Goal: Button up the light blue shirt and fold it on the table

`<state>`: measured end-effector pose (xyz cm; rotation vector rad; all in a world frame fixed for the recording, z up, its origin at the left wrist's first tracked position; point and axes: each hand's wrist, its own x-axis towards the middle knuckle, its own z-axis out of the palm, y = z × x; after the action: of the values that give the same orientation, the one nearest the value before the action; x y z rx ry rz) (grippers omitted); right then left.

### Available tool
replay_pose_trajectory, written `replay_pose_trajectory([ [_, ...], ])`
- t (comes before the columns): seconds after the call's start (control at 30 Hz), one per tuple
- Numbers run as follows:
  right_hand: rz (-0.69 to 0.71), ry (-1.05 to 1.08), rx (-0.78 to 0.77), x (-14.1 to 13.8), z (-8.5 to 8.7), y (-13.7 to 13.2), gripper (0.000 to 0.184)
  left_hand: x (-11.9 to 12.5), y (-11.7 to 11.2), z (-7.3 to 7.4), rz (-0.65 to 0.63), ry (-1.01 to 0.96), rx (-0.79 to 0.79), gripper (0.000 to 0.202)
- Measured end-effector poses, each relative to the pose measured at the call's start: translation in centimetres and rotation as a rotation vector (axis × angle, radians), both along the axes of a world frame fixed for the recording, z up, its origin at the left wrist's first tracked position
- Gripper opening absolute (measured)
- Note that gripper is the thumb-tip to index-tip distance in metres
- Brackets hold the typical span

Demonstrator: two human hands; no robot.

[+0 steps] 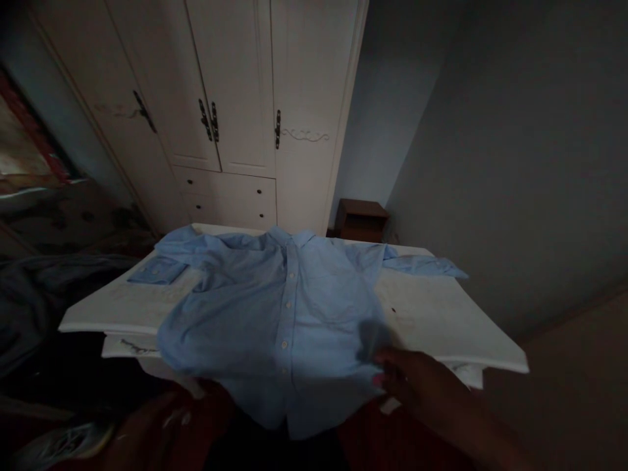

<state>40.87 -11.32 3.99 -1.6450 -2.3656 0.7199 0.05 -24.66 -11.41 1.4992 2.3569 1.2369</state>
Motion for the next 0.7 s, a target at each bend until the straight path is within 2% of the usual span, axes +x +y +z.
replay_pose_trajectory([
  [0.1,0.256,0.110,0.014,-4.0,3.0,2.7,0.029,2.7,3.7,3.5,-0.099,-0.082,0.103,0.031],
  [0.17,0.379,0.158,0.068,-6.5,4.1,5.2,0.026,4.4,6.4,6.5,-0.156,-0.155,0.153,0.027],
  [0.27,0.487,0.255,0.167,-9.9,4.2,9.9,0.026,5.9,11.2,10.8,-0.234,-0.227,0.238,0.025],
  [0.37,0.535,0.328,0.255,-13.0,2.9,15.2,0.032,5.6,17.2,13.7,-0.348,-0.206,0.273,0.027],
  [0.43,0.543,0.334,0.299,-15.0,1.6,18.5,0.039,4.4,21.6,14.8,-0.396,-0.116,0.238,0.030],
  [0.53,0.503,0.309,0.386,-17.5,-0.4,22.6,0.048,0.8,27.2,15.5,-0.405,0.238,0.078,0.036],
  [0.6,0.502,0.273,0.449,-18.6,-1.6,24.9,0.052,-2.5,29.8,15.4,-0.352,0.431,-0.102,0.042],
  [0.7,0.501,0.198,0.515,-19.4,-2.8,27.7,0.058,-7.8,31.6,14.7,-0.291,0.573,-0.284,0.053],
])
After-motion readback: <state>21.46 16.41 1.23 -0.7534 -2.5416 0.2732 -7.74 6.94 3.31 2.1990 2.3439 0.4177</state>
